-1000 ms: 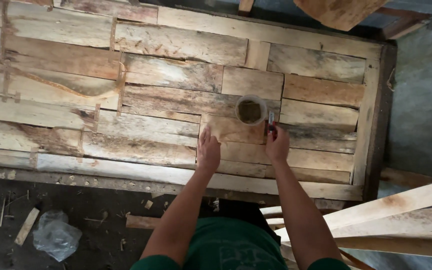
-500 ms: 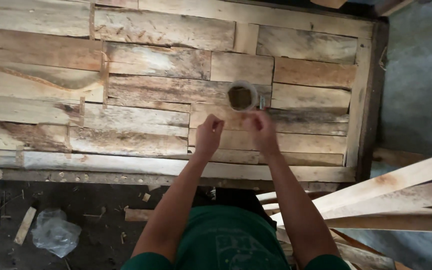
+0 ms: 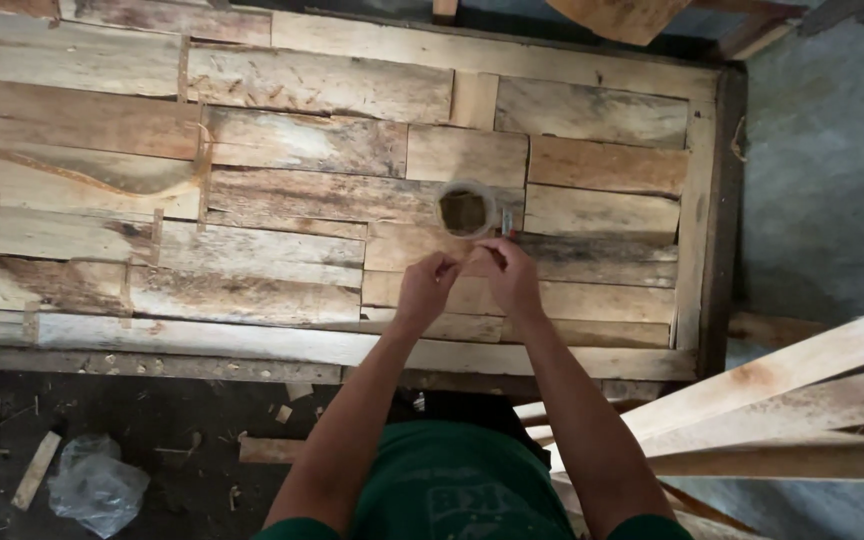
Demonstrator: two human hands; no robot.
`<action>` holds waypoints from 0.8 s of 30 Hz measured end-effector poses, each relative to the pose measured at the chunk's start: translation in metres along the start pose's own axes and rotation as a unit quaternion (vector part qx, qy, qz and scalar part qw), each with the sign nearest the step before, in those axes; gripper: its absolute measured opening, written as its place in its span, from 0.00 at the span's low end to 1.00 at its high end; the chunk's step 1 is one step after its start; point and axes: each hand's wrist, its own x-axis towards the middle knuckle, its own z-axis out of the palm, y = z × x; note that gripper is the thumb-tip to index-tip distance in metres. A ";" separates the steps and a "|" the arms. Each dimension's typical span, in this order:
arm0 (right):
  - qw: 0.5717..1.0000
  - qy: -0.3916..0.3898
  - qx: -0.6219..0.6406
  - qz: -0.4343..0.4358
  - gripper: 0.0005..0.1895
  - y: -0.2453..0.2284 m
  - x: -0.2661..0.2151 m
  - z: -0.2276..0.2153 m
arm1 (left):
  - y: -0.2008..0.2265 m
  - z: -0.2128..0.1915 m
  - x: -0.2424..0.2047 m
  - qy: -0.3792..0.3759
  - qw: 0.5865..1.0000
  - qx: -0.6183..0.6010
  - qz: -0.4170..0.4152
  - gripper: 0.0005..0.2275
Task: The person is assembling and finishing a wooden mosaic surface, using a utility knife to trim wood strips and filling gaps.
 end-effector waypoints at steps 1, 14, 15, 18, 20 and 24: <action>1.000 -0.001 0.001 -0.003 0.09 0.003 0.003 -0.002 | 0.001 0.002 0.001 0.003 1.000 0.000 0.001 0.06; 0.999 0.005 -0.023 -0.031 0.11 0.008 0.048 -0.012 | 0.019 0.019 0.057 0.034 0.989 -0.070 -0.123 0.11; 0.999 0.005 -0.024 -0.034 0.11 0.009 0.051 -0.011 | 0.009 0.023 0.061 0.027 0.987 -0.078 -0.135 0.12; 0.998 0.011 -0.006 -0.058 0.11 0.017 0.063 -0.007 | -0.002 0.028 0.072 0.036 0.991 -0.048 -0.121 0.11; 0.997 0.019 -0.017 -0.066 0.11 0.018 0.068 -0.004 | -0.008 0.032 0.080 0.052 0.993 -0.013 -0.106 0.10; 0.990 0.052 -0.100 -0.084 0.09 0.032 0.081 0.008 | -0.035 0.049 0.100 0.099 0.989 0.105 -0.037 0.06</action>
